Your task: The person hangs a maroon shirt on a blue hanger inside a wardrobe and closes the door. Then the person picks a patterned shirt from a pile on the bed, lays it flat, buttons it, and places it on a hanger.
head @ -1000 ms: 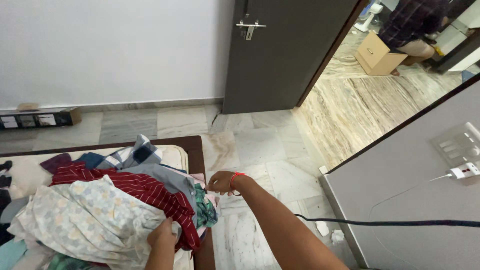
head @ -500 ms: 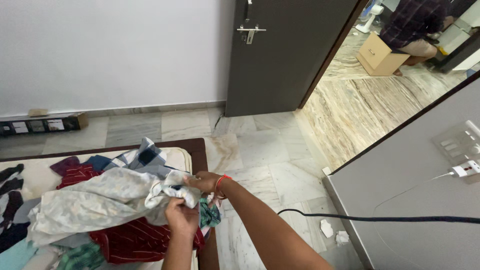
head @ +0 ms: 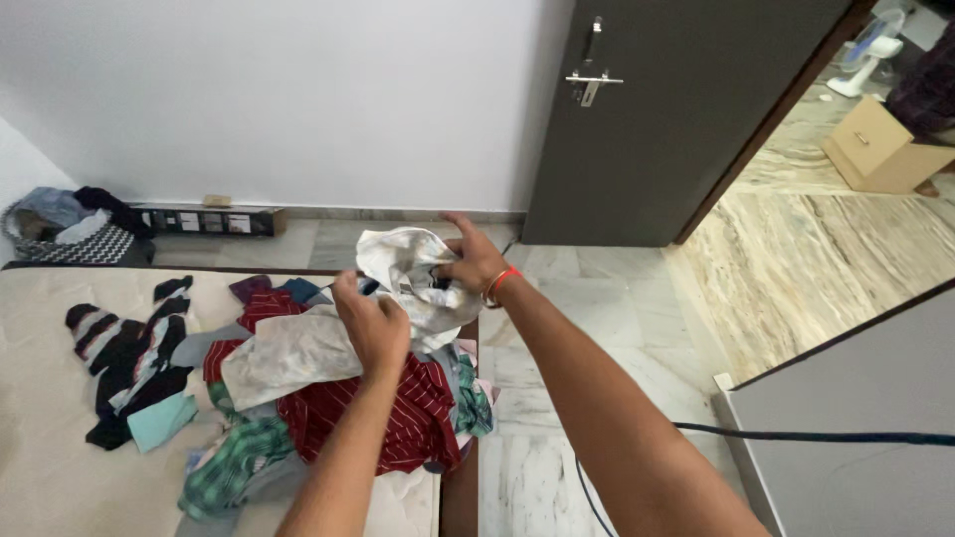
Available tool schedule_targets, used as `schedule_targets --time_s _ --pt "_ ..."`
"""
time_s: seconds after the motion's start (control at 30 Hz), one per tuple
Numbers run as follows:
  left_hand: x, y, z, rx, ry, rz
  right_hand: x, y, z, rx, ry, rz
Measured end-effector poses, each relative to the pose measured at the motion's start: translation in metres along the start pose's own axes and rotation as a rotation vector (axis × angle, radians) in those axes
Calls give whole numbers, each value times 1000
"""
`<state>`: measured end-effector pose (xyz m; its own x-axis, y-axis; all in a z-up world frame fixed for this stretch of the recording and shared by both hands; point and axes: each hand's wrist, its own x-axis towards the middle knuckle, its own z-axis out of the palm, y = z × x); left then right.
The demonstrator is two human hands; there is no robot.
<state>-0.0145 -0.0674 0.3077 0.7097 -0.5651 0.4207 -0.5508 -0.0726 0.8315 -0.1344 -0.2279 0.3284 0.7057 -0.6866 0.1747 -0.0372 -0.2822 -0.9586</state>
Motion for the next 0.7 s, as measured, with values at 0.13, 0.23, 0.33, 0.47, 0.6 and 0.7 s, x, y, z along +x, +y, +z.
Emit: schedule_targets --time_s 0.13,0.23,0.33,0.47,0.6,0.7 --pt "75 25 -28 -86 -309 -24 11 -85 -13 -62 -163 44" --pt "102 45 -44 22 -620 28 9 -139 -22 90 -251 25" --pt "109 61 -56 -85 -632 65 4 -176 -28 208 -264 84" --pt "117 85 -64 -327 -366 180 -7 -198 -36 408 -235 74" --pt "131 114 -86 -533 -160 209 -20 -207 -43 340 -397 35" --pt "138 140 -109 -654 -160 333 -27 -211 -39 -6 -525 -46"
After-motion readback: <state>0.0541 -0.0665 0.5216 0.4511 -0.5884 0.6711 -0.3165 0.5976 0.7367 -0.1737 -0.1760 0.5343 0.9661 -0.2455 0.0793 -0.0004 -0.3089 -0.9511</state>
